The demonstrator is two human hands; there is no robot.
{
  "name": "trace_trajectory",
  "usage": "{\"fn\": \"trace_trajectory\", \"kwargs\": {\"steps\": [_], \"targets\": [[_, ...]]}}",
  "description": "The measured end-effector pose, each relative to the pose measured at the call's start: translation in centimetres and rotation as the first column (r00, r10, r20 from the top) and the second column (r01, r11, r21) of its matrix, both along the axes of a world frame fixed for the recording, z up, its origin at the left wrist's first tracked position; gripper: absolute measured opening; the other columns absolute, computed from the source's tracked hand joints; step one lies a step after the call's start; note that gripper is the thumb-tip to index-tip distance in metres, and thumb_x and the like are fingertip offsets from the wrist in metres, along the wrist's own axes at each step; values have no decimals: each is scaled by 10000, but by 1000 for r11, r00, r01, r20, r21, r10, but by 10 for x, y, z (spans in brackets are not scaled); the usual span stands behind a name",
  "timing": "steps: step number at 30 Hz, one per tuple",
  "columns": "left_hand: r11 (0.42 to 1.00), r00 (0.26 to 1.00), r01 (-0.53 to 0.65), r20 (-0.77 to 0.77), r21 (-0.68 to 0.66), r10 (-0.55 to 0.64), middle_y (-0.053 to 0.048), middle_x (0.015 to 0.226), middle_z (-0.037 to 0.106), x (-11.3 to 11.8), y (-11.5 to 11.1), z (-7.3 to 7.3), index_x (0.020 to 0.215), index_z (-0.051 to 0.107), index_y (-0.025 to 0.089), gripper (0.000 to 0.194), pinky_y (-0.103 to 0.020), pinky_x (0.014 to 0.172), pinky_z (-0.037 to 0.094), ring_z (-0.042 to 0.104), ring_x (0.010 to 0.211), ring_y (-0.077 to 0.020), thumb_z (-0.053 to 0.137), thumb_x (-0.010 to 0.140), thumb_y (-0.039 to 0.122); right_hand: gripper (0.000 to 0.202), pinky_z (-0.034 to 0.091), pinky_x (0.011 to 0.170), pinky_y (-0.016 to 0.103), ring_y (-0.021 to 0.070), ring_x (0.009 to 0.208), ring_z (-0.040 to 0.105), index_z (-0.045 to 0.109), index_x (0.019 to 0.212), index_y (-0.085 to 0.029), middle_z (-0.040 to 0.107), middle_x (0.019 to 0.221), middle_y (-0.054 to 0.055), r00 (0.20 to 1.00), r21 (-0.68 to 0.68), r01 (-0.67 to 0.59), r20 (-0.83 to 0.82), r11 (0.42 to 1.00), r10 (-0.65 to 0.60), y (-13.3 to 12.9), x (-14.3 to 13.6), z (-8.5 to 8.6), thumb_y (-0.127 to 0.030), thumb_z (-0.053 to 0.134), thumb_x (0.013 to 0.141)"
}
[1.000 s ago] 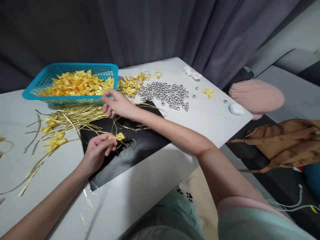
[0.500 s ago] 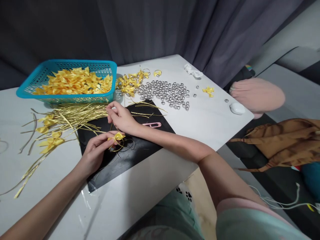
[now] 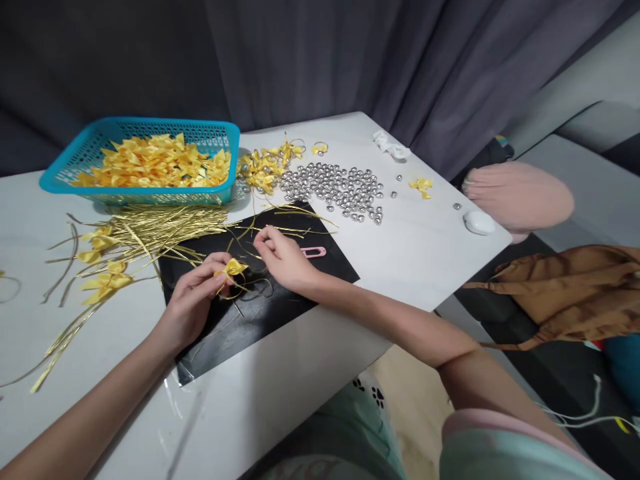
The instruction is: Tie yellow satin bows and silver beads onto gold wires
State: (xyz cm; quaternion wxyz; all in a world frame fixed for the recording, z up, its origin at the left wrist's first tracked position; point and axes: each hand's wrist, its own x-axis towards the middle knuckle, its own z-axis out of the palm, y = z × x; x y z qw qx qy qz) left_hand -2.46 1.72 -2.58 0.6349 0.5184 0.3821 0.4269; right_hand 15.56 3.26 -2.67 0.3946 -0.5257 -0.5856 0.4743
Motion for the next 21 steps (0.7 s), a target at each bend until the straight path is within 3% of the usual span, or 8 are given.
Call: {"fn": "trace_trajectory", "kwargs": {"steps": [4, 6, 14, 21], "targets": [[1000, 1000, -10, -6, 11, 11, -53, 1080, 610, -1, 0, 1, 652, 722, 221, 155, -248, 742, 396, 502, 1020, -212, 683, 783, 295, 100, 246, 495, 208, 87, 492, 349, 432, 857, -204, 388, 570, -85, 1000, -36, -25, 16, 999, 25, -13, 3, -3, -281, 437, 921], [1000, 1000, -11, 9, -19, 11, -56, 1094, 634, -1, -1, 1, 644, 719, 211, 162, -247, 721, 394, 518, 980, -204, 690, 778, 298, 112, 231, 484, 214, 92, 486, 336, 434, 861, -206, 382, 560, -85, 999, -48, -37, 23, 998, 38, -19, 3, -3, -298, 431, 925], [991, 996, -56, 62, -118, 63, -41, 907, 664, 2, -2, 3, 635, 704, 180, 160, -220, 598, 377, 476, 659, -115, 744, 720, 309, 139, 220, 504, 245, 102, 491, 275, 413, 802, -216, 324, 537, -89, 981, -118, -62, 173, 991, 82, -47, 9, 14, -267, 414, 932], [986, 990, -83, 98, -144, 97, -2, 699, 594, 4, -1, 4, 622, 685, 177, 203, -201, 546, 369, 471, 607, -102, 773, 695, 344, 176, 252, 517, 248, 101, 502, 290, 406, 829, -211, 331, 537, -85, 991, -94, -45, 121, 995, 56, -71, 17, 13, -309, 357, 966]]}}
